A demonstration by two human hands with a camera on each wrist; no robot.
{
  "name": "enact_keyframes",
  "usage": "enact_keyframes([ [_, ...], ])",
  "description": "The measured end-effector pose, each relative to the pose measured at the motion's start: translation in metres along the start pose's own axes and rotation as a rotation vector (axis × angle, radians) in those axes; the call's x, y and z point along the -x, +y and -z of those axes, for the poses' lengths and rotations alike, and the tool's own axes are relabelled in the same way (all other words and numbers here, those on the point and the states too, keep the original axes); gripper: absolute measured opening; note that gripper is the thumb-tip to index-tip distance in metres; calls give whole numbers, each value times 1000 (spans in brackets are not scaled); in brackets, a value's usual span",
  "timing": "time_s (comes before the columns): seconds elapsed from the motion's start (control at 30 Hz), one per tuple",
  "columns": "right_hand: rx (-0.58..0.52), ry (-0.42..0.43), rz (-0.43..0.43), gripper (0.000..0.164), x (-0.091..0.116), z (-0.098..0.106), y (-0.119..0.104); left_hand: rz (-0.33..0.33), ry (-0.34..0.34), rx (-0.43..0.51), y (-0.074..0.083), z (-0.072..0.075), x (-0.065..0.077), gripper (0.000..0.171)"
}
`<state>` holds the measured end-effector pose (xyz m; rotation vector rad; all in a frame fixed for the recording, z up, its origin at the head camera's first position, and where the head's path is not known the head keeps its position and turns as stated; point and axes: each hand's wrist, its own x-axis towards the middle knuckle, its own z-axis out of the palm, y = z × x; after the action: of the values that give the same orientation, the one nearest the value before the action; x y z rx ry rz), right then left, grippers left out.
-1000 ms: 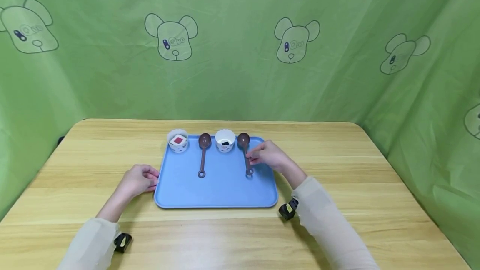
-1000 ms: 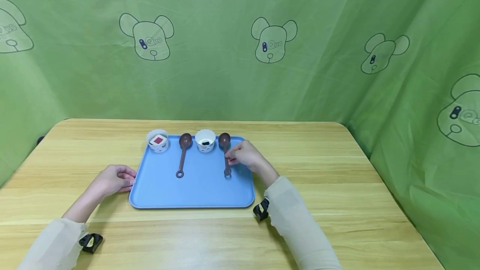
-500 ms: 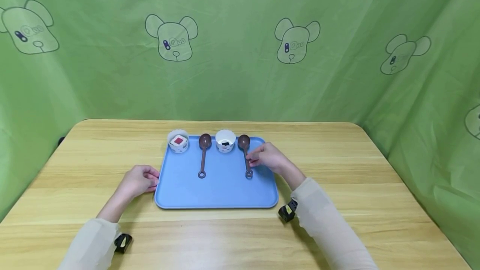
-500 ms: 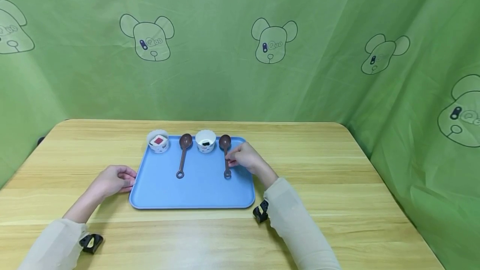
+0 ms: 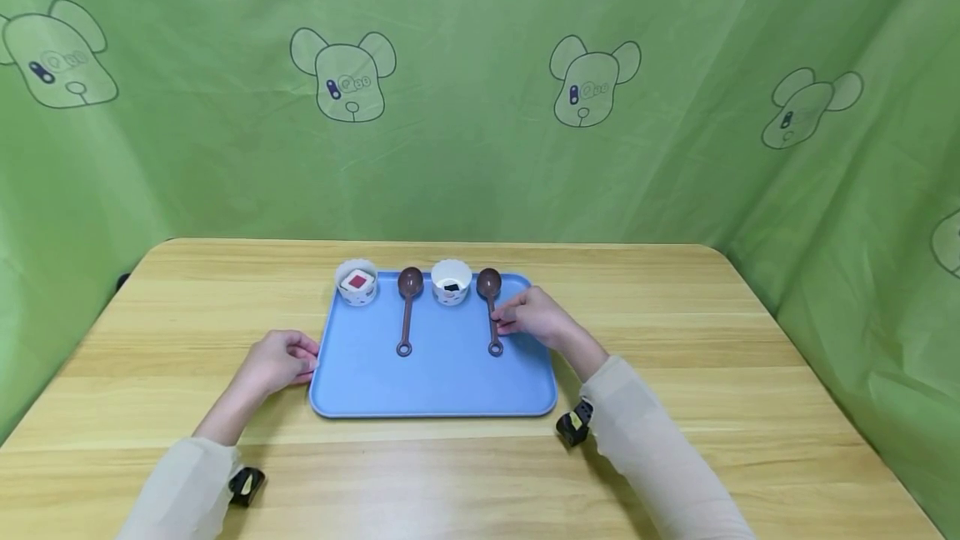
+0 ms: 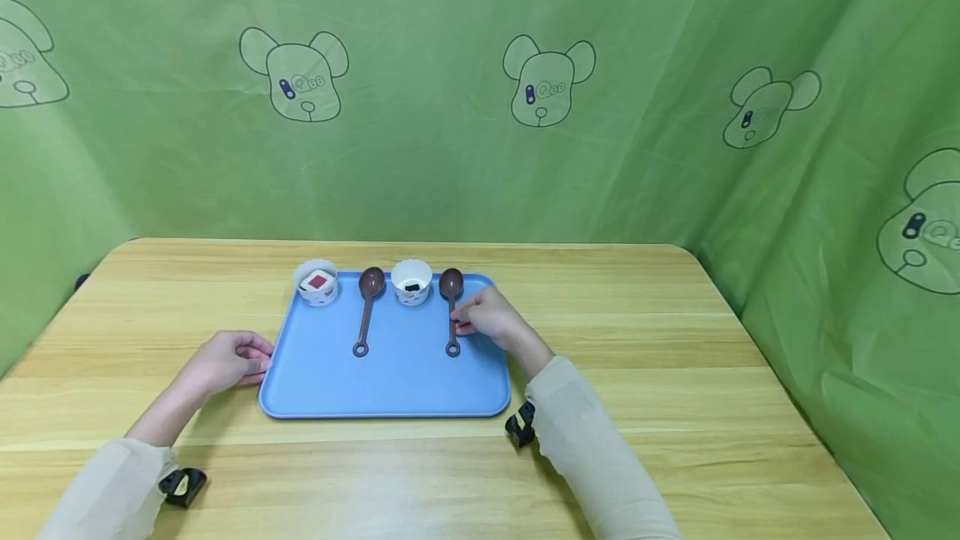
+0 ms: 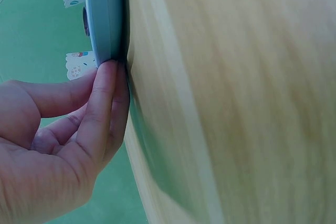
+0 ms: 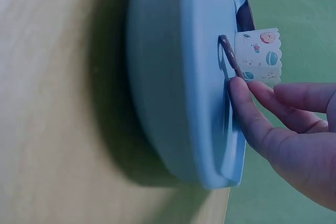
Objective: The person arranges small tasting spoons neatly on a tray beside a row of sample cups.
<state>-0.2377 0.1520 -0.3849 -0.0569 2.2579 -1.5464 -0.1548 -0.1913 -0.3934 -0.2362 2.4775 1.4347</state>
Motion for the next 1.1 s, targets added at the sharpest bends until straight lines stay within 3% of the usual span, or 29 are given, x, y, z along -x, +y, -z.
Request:
enact_keyframes([
  [0.57, -4, -16, 12, 22, 1, 2, 2, -5, 1, 13, 0, 0, 1, 16],
  [1.1, 14, -16, 46, 28, 15, 29, 8, -8, -1, 17, 0, 0, 1, 16],
])
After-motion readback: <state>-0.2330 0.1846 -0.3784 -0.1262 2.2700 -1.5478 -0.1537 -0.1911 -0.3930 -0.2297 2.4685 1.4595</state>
